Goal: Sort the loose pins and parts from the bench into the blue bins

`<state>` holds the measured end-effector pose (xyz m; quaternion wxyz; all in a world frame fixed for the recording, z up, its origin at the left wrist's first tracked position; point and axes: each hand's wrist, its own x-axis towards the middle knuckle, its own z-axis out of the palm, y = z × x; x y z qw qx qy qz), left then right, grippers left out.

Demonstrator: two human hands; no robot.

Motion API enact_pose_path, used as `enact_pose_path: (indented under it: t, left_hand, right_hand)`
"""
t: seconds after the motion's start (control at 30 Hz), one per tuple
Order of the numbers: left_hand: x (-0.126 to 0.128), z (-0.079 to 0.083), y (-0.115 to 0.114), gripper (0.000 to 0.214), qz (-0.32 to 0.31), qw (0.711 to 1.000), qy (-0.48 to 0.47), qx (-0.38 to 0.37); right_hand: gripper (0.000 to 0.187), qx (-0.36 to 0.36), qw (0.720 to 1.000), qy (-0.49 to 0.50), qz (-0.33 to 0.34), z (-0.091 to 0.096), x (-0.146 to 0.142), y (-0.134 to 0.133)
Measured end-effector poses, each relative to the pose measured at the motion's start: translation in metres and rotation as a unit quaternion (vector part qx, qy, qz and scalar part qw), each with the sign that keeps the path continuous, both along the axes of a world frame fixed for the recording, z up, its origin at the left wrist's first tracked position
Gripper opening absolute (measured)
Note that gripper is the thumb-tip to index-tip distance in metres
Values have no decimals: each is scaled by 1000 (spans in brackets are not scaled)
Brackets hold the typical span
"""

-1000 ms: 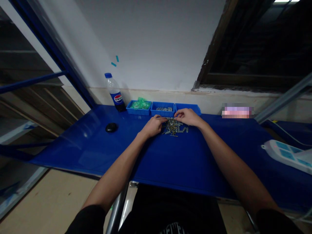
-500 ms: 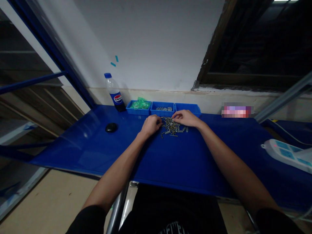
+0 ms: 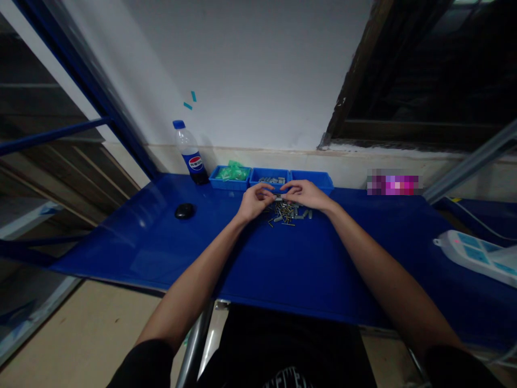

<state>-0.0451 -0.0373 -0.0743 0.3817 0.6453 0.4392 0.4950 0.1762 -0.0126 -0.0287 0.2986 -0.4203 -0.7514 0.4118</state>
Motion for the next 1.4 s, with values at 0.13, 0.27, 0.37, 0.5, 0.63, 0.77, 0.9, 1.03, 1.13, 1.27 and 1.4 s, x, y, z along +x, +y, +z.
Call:
enact_pose_path:
  t: [0.13,0.27,0.37,0.5,0.63,0.77,0.9,1.03,1.13,1.27,1.4]
  left_hand:
    - [0,7,-3,39,-30,998,-38,-30]
    - [-1,9,-4,34,-17,997,-60,-48]
    - [0,9,-3,28,-3,997,-68,-35]
    - [-4,11,-1,24,0,999,-37,-19]
    - [-18,13,0,15,72,992,94,46]
    - [-32,10,0,12,118,946,285,96]
    - [-31,7,-2,13,102,919,371,81]
    - [-23,11,-5,18,46,920,383,66]
    - [-20,17,-9,20,21,920,381,93]
    - [-17,26,-15,16,-54,910,369,182]
    - [-9,27,-20,23,-154,889,375,210]
  right_hand:
    - [26,-133,985,111,-9,-1,-11,-7]
    - [17,-205,968,129,-67,0,-17,-11]
    - [13,-241,960,132,-57,2,-17,-12]
    - [8,-207,970,115,-56,2,-16,-10]
    - [13,-133,988,37,-74,-1,-15,-5]
    - [12,-109,969,172,-140,0,-19,-3]
    - [24,-91,937,291,-168,3,-20,-2]
    - [21,-72,938,297,-161,4,-16,1]
    - [11,-76,948,269,-149,5,-14,2]
    - [6,-96,954,241,-148,10,-12,-1]
    - [7,-110,959,216,-149,13,-11,-3]
